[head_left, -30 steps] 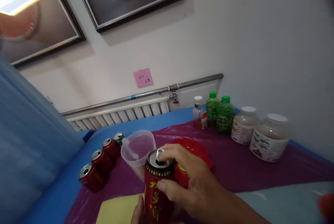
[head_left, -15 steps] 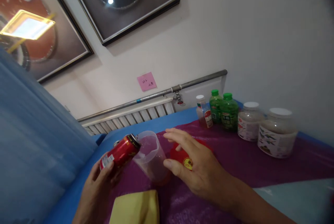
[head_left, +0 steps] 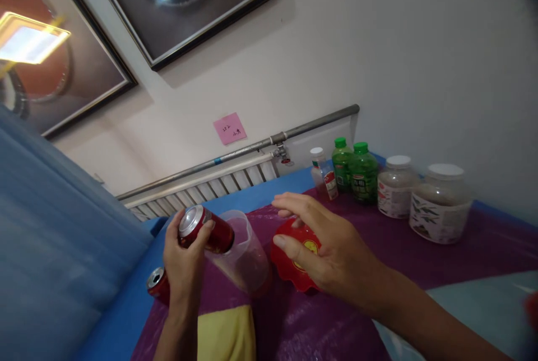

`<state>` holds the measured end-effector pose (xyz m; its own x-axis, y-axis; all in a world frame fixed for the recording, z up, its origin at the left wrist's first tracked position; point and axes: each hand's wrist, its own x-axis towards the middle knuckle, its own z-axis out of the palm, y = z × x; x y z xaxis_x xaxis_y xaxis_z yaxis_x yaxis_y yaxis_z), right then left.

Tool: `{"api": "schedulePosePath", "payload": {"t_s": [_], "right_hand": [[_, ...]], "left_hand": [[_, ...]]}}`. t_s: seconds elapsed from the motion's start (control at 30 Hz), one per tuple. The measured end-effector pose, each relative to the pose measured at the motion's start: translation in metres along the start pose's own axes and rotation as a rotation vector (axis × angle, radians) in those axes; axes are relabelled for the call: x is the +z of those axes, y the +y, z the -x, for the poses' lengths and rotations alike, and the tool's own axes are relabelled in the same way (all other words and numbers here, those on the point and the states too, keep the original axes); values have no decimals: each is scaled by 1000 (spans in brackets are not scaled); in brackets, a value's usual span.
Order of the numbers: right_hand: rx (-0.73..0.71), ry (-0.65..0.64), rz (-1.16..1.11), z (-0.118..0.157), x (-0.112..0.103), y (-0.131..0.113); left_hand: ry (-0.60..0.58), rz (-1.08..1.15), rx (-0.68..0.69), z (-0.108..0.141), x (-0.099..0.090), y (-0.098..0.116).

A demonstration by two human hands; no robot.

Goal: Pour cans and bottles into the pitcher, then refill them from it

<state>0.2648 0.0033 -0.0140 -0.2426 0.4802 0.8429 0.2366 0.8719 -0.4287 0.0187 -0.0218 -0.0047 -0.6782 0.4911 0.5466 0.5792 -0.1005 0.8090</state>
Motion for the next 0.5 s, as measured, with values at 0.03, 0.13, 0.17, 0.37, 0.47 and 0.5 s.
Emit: {"api": "schedulePosePath", "payload": {"t_s": [0.03,0.13,0.17,0.37,0.47,0.5], "right_hand": [[6,8,-2,-2,-2,1],[28,29,-11,-6,-8,2],[32,38,-17,-6,-10,2],[48,117,-96,-5,-25,-6],[85,130,-108,-5,-37,-17],[87,135,-95,-4,-42,-21]], "left_hand": [[15,-30,34,1,5,-1],[14,-104,90,3,16,-6],[6,-127,102,4,19,-8],[21,-334,276,10,27,-19],[25,-380,319,11,27,-19],[21,-390,321,11,27,-18]]}}
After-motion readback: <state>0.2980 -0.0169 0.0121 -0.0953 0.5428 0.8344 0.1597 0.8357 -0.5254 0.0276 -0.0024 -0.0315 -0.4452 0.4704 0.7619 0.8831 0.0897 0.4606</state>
